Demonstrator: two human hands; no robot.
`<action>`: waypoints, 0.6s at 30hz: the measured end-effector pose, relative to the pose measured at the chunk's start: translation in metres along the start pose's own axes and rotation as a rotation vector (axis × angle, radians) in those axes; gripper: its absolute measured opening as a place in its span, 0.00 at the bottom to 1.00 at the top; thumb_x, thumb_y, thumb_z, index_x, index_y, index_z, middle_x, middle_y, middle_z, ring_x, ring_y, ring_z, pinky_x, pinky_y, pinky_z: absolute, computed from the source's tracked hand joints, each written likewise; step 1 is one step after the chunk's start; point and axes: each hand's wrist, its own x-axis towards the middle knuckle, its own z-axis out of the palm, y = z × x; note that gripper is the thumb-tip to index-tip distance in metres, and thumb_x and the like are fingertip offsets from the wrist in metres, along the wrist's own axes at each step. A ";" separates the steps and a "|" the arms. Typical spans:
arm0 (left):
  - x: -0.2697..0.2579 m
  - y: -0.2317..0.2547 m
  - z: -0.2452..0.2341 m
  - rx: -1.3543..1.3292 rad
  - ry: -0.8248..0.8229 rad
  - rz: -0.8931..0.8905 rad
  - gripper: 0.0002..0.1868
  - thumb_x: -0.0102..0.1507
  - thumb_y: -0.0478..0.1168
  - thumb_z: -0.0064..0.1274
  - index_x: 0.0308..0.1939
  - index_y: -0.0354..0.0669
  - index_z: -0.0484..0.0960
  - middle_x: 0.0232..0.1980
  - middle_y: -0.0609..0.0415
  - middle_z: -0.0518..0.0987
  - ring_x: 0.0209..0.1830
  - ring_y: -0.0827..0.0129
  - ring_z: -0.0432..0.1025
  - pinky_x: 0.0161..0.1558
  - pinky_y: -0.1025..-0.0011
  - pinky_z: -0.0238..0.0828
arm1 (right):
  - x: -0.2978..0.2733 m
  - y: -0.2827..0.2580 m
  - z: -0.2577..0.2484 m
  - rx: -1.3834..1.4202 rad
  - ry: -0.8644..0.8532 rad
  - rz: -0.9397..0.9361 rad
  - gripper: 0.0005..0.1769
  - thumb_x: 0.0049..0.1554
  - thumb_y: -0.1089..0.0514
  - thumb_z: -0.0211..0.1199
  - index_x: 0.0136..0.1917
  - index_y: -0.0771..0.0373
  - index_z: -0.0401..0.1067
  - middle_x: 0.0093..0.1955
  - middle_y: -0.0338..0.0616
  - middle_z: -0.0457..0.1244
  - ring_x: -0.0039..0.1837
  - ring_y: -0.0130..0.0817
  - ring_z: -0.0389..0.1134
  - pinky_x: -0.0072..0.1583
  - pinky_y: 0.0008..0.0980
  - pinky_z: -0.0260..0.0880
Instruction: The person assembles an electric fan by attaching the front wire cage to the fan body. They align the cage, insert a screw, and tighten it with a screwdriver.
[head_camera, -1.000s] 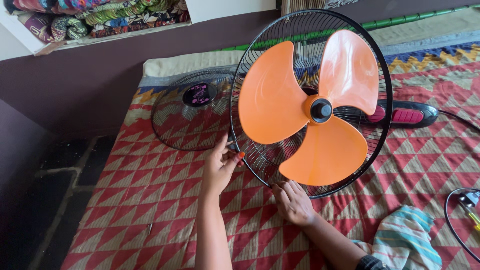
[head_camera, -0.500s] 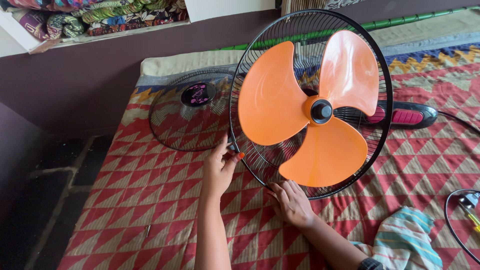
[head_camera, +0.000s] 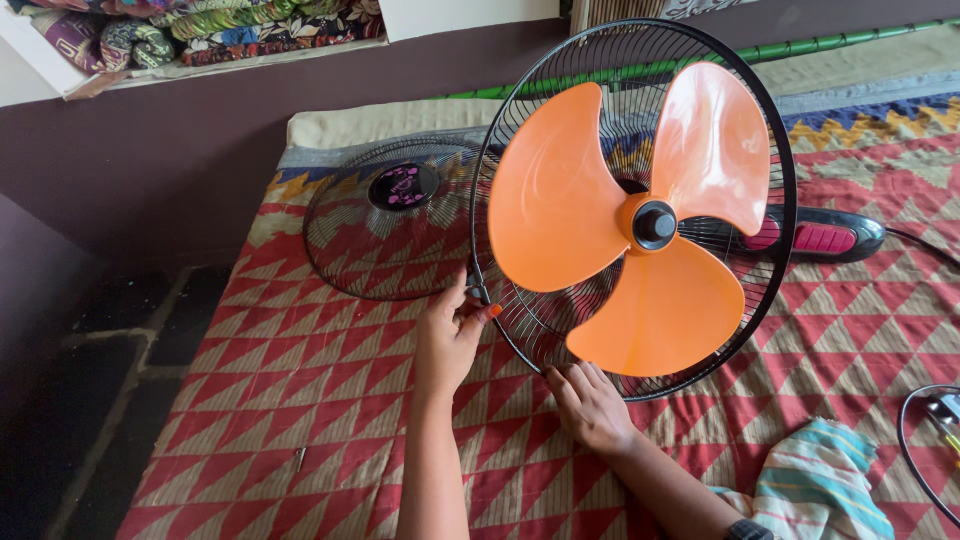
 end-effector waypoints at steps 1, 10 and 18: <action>0.000 0.001 0.000 -0.001 0.008 0.020 0.34 0.62 0.24 0.57 0.73 0.33 0.67 0.49 0.45 0.84 0.50 0.71 0.79 0.49 0.74 0.74 | 0.000 0.000 0.001 -0.008 0.005 -0.005 0.23 0.52 0.70 0.61 0.61 0.76 0.67 0.44 0.49 0.60 0.44 0.41 0.63 0.46 0.39 0.65; 0.000 0.009 0.004 0.014 0.056 0.110 0.35 0.61 0.24 0.58 0.73 0.38 0.68 0.47 0.46 0.86 0.44 0.70 0.82 0.44 0.72 0.78 | 0.000 0.000 0.001 0.006 -0.021 0.022 0.22 0.51 0.68 0.64 0.59 0.74 0.67 0.43 0.48 0.60 0.44 0.42 0.63 0.46 0.40 0.66; -0.002 0.022 0.011 0.107 0.124 0.176 0.33 0.60 0.27 0.60 0.70 0.36 0.72 0.37 0.46 0.85 0.32 0.67 0.80 0.35 0.71 0.75 | -0.006 0.012 -0.003 0.019 -0.033 -0.008 0.22 0.50 0.67 0.65 0.59 0.72 0.68 0.45 0.49 0.62 0.46 0.45 0.65 0.47 0.40 0.66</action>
